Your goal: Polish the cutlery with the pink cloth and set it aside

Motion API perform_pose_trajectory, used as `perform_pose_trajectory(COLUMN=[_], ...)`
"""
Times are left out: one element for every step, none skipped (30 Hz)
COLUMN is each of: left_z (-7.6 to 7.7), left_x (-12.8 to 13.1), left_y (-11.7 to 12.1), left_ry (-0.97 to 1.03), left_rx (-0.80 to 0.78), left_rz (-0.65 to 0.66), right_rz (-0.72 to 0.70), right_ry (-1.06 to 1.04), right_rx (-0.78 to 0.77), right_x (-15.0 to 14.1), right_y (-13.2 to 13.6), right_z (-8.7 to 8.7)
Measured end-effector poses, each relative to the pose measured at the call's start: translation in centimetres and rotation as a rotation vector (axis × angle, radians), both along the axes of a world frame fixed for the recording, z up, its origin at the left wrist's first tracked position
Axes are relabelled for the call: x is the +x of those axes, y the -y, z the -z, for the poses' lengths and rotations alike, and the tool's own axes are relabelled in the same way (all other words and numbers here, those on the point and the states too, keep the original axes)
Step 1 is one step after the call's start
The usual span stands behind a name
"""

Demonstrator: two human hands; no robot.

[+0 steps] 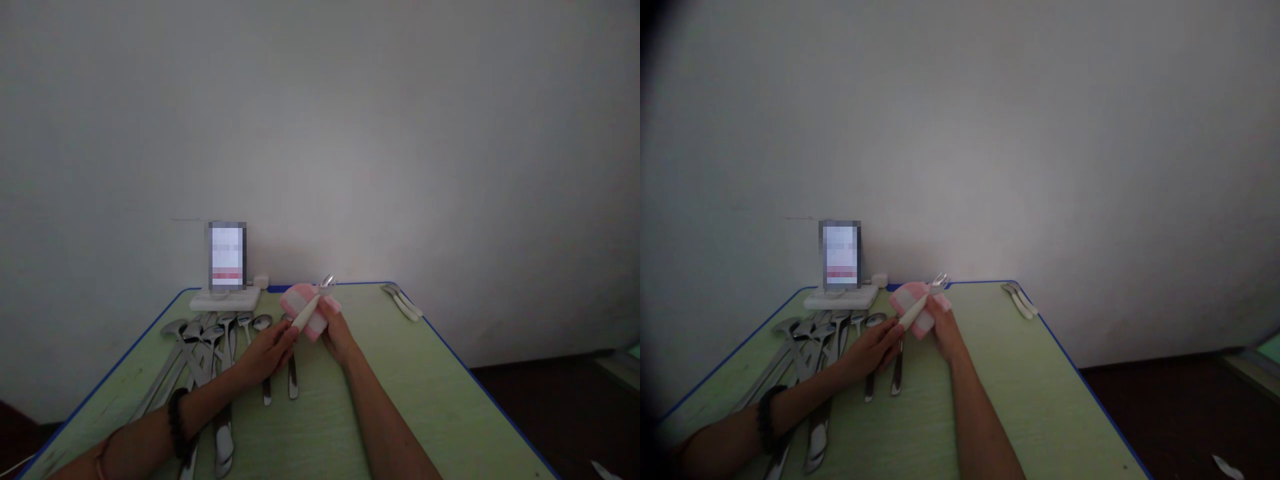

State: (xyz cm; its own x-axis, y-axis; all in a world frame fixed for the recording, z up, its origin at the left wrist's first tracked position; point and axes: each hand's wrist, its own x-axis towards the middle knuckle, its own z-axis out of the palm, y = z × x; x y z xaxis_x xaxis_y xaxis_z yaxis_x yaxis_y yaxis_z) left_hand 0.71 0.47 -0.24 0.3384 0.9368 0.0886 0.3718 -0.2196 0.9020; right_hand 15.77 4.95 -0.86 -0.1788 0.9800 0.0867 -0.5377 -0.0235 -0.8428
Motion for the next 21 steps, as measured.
perform_pose_trajectory(left_z=[-0.04, -0.06, -0.06, -0.04, 0.00, 0.05, 0.09, 0.11, 0.12, 0.10, 0.07, 0.03, -0.02, -0.05, -0.07, -0.08, -0.07, -0.04, -0.02, -0.01, -0.02], left_x=[0.01, 0.01, 0.01, 0.00, -0.01, -0.03, -0.06, -0.08, -0.10, -0.12, -0.13, -0.13, -0.13, -0.13, -0.12, -0.11, -0.10, -0.08, -0.07, -0.06, -0.04], left_y=[0.00, -0.01, -0.02, -0.04, -0.07, -0.09, -0.10, -0.11, -0.11, -0.10, -0.09, -0.07, -0.05, -0.04, -0.04, -0.03, -0.03, -0.04, -0.03, -0.02, -0.01], left_ry=[-0.001, -0.003, -0.006, -0.011, -0.016, -0.020, -0.024, -0.027, -0.031, -0.034, -0.037, -0.040, -0.043, -0.045, -0.045, -0.045, -0.042, -0.036, -0.027, -0.018, -0.013], left_rx=[-0.002, -0.005, -0.009, -0.013, -0.018, -0.021, -0.022, -0.020, -0.018, -0.017, -0.018, -0.023, -0.031, -0.041, -0.049, -0.054, -0.058, -0.061, -0.065, -0.066, -0.067], left_rz=[-0.004, -0.007, -0.007, -0.006, -0.001, 0.007, 0.015, 0.023, 0.030, 0.032, 0.028, 0.021, 0.011, 0.001, -0.010, -0.017, -0.020, -0.022, -0.023, -0.022, -0.022], right_rz=[-0.006, -0.016, -0.032, -0.054, -0.076, -0.097, -0.120, -0.142, -0.161, -0.179, -0.194, -0.205, -0.208, -0.203, -0.194, -0.187, -0.183, -0.180, -0.178, -0.174, -0.165], right_ry=[-0.015, -0.029, -0.039, -0.046, -0.047, -0.042, -0.031, -0.015, 0.002, 0.019, 0.032, 0.038, 0.038, 0.033, 0.028, 0.026, 0.027, 0.029, 0.032, 0.034, 0.036], right_rx=[-0.019, -0.036, -0.052, -0.064, -0.070, -0.072, -0.069, -0.064, -0.059, -0.055, -0.051, -0.048, -0.044, -0.041, -0.040, -0.040, -0.041, -0.042, -0.042, -0.040, -0.035], right_x=[0.02, 0.05, 0.08, 0.11, 0.14, 0.17, 0.19, 0.20, 0.21, 0.22, 0.22, 0.21, 0.21, 0.20, 0.18, 0.17, 0.16, 0.14, 0.12, 0.09, 0.06], right_y=[0.06, 0.13, 0.19, 0.23, 0.25, 0.25, 0.24, 0.22, 0.20, 0.19, 0.19, 0.22, 0.26, 0.32, 0.39, 0.46, 0.52, 0.58, 0.61, 0.63, 0.63], right_z=[-0.07, -0.13, -0.15, -0.14, -0.10, -0.04, 0.04, 0.11, 0.16, 0.20, 0.20, 0.18, 0.14, 0.08, 0.01, -0.05, -0.11, -0.14, -0.16, -0.16, -0.15])
